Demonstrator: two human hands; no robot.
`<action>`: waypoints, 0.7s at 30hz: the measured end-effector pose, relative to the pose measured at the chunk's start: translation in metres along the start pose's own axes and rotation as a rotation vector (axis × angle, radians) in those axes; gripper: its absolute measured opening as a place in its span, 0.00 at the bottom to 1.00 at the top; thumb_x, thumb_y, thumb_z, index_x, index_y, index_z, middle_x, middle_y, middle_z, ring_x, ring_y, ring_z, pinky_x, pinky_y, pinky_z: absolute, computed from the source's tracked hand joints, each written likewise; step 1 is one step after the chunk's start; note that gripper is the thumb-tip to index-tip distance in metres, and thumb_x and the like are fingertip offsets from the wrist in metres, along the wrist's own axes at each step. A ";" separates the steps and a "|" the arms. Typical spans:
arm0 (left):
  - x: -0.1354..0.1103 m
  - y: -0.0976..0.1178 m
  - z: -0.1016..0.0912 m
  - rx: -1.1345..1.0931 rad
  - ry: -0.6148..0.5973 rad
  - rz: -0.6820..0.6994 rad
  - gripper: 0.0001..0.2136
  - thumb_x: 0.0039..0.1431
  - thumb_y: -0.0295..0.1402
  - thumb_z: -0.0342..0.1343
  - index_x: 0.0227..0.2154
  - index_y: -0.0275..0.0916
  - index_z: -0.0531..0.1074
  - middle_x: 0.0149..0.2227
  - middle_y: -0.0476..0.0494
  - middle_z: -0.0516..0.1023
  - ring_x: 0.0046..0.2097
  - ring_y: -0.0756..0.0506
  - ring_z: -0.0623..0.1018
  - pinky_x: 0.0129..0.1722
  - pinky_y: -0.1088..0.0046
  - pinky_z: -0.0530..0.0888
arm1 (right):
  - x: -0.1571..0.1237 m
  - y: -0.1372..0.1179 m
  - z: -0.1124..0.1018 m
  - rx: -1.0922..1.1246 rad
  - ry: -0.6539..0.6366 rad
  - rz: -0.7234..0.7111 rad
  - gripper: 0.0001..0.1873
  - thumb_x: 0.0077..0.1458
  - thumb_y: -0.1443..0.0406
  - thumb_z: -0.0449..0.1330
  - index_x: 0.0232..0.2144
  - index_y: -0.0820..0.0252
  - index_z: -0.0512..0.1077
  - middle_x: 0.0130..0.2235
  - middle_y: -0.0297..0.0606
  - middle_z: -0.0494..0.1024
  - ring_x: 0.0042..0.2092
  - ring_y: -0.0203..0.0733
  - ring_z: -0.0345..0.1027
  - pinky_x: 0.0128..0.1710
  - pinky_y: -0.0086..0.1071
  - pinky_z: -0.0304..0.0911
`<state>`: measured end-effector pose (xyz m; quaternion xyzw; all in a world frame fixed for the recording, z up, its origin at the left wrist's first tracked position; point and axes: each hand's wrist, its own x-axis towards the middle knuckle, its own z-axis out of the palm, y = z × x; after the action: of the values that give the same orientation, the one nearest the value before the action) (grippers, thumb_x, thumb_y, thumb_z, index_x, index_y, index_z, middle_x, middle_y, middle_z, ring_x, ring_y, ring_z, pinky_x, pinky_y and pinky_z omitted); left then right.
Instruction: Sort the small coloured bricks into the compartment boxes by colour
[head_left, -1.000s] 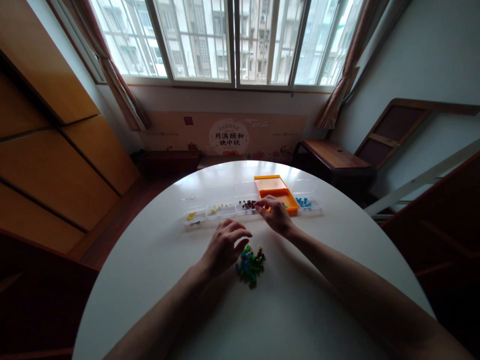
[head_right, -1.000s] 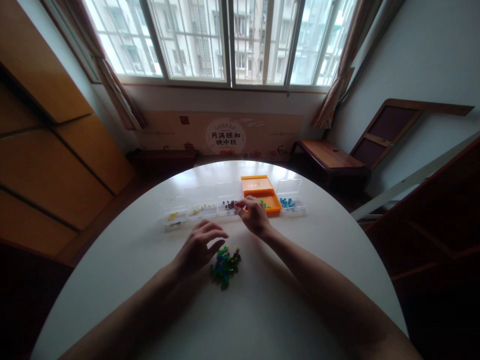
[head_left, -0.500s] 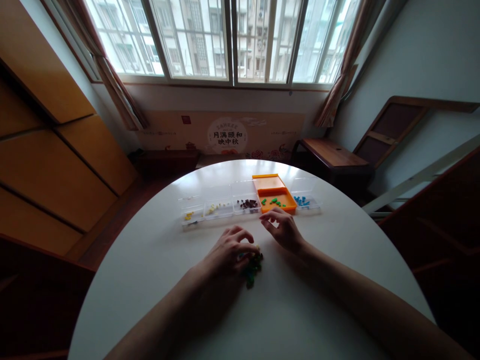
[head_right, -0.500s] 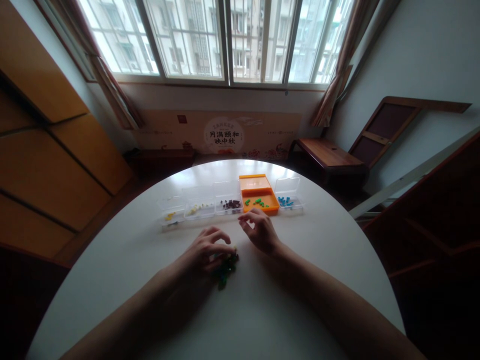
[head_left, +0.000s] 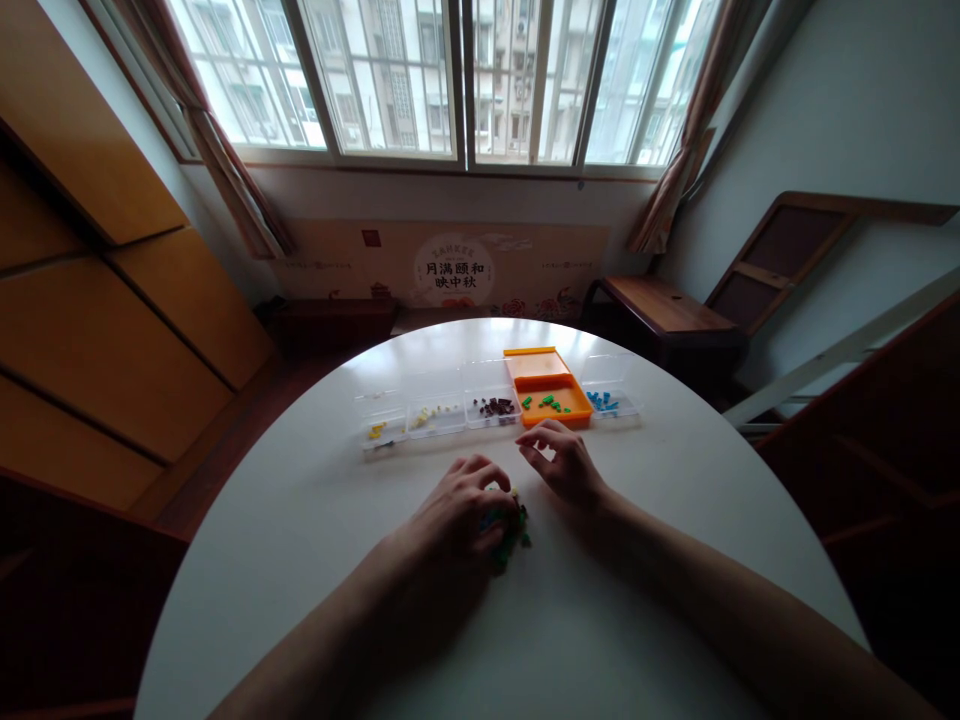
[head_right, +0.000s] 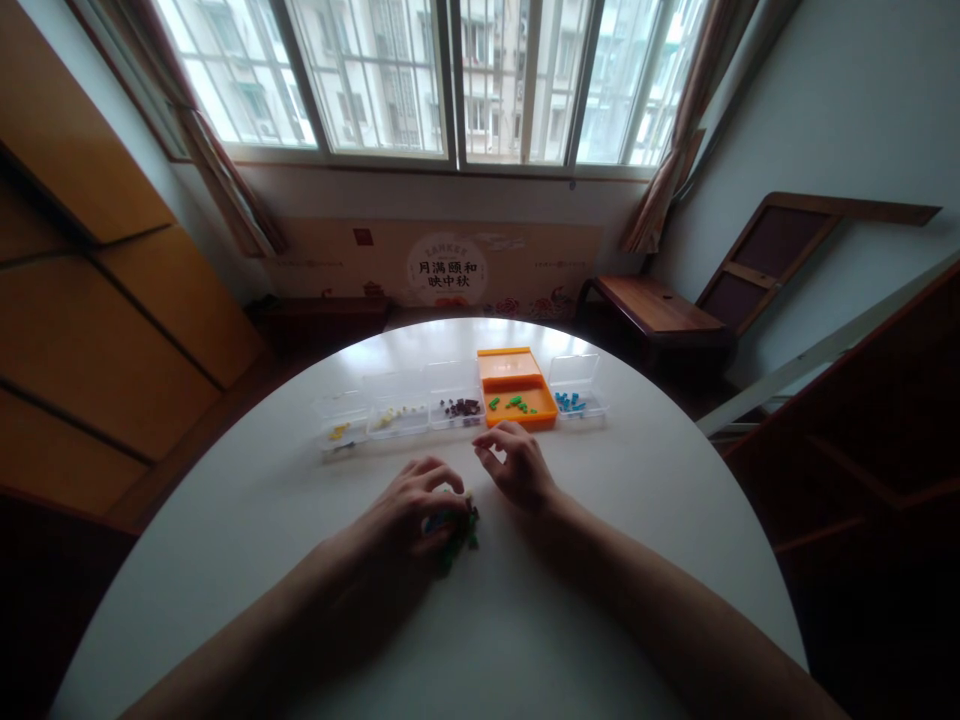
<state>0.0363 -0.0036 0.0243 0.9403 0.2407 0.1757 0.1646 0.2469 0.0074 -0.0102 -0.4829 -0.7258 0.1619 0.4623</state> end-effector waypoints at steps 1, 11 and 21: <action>0.000 0.000 0.000 -0.002 0.007 0.004 0.12 0.49 0.28 0.59 0.37 0.48 0.76 0.42 0.47 0.75 0.46 0.43 0.70 0.49 0.64 0.66 | 0.000 0.000 0.000 0.000 -0.001 -0.003 0.05 0.55 0.67 0.59 0.32 0.58 0.76 0.32 0.37 0.75 0.34 0.38 0.68 0.35 0.32 0.65; 0.002 0.002 0.002 0.015 0.019 0.008 0.11 0.49 0.27 0.59 0.36 0.46 0.75 0.42 0.48 0.76 0.46 0.43 0.70 0.49 0.65 0.65 | -0.002 0.001 0.004 0.011 -0.002 -0.016 0.05 0.55 0.67 0.60 0.32 0.58 0.76 0.32 0.37 0.74 0.34 0.38 0.68 0.35 0.31 0.65; 0.001 -0.009 0.012 0.065 0.053 0.071 0.08 0.52 0.29 0.59 0.36 0.48 0.75 0.40 0.49 0.77 0.45 0.44 0.71 0.47 0.66 0.64 | -0.003 0.002 0.005 0.010 -0.019 -0.017 0.05 0.55 0.67 0.60 0.32 0.58 0.76 0.32 0.37 0.74 0.34 0.38 0.68 0.35 0.32 0.65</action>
<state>0.0384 0.0011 0.0103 0.9481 0.2169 0.1985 0.1212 0.2442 0.0068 -0.0159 -0.4729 -0.7335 0.1661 0.4590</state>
